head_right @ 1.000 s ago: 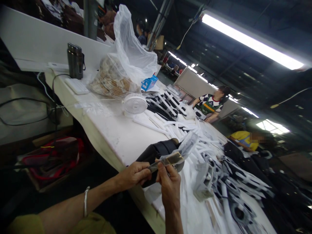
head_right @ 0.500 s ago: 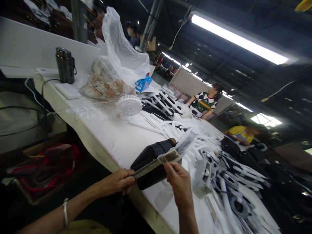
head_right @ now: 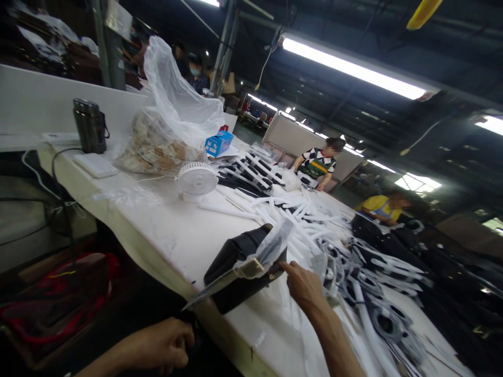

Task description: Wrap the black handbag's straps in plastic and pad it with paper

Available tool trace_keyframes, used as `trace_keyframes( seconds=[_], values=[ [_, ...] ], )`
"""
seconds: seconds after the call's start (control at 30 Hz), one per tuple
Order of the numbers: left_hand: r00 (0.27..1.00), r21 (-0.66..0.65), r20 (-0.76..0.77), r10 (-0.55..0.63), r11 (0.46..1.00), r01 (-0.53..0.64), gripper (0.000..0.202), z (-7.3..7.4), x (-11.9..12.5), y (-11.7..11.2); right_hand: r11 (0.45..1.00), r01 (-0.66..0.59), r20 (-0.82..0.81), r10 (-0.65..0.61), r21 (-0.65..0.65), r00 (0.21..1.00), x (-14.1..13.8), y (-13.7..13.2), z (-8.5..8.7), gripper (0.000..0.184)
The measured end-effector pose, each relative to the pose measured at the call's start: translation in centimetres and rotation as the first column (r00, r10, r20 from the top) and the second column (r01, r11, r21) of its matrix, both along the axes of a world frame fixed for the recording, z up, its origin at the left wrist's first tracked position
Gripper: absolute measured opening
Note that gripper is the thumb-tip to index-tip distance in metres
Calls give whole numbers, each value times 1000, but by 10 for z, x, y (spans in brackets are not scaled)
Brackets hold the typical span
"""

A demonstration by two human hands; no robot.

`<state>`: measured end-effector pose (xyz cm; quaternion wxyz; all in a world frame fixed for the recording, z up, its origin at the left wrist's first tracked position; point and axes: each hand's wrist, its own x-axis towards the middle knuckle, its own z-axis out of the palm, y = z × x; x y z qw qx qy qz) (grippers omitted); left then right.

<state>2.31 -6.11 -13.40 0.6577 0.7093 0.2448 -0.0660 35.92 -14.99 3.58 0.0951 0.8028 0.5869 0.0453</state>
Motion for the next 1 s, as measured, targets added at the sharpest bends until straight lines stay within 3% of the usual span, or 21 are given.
trace_keyframes(
  seconds=[0.1,0.23,0.33,0.4,0.47,0.53,0.6,0.67,0.77,0.87,1.0],
  values=[
    [996,116,69,-53,992,45,34,8,8,-7,995,92,3,-92,36,996,-4,8,0,21],
    [982,149,184,30,987,-59,39,30,19,-2,967,198,-20,-197,158,980,-26,22,-2,37],
    [966,176,234,113,972,-156,33,41,26,11,904,281,-179,-233,322,956,-46,37,0,46],
    [943,161,283,177,960,-229,34,43,29,20,850,335,-364,-186,406,913,-58,45,5,51],
    [904,80,332,270,947,-312,43,43,32,29,823,376,-559,-88,425,825,-71,51,11,55],
    [852,-52,360,381,920,-389,59,43,35,38,831,399,-712,-5,387,702,-87,52,16,54],
    [787,-207,375,490,872,-444,76,44,38,44,856,385,-795,50,346,605,-107,49,17,46],
    [731,-340,367,575,815,-470,82,46,42,49,881,332,-820,101,337,563,-126,43,11,34],
    [671,-411,348,655,750,-519,73,44,55,55,892,177,-746,224,416,627,-152,38,-9,21],
    [610,-288,395,687,723,-628,59,39,74,68,870,22,-595,318,493,738,-168,45,-30,18],
    [583,-143,476,658,712,-687,44,40,99,99,876,35,-486,233,482,842,-172,70,-40,28]
  ],
)
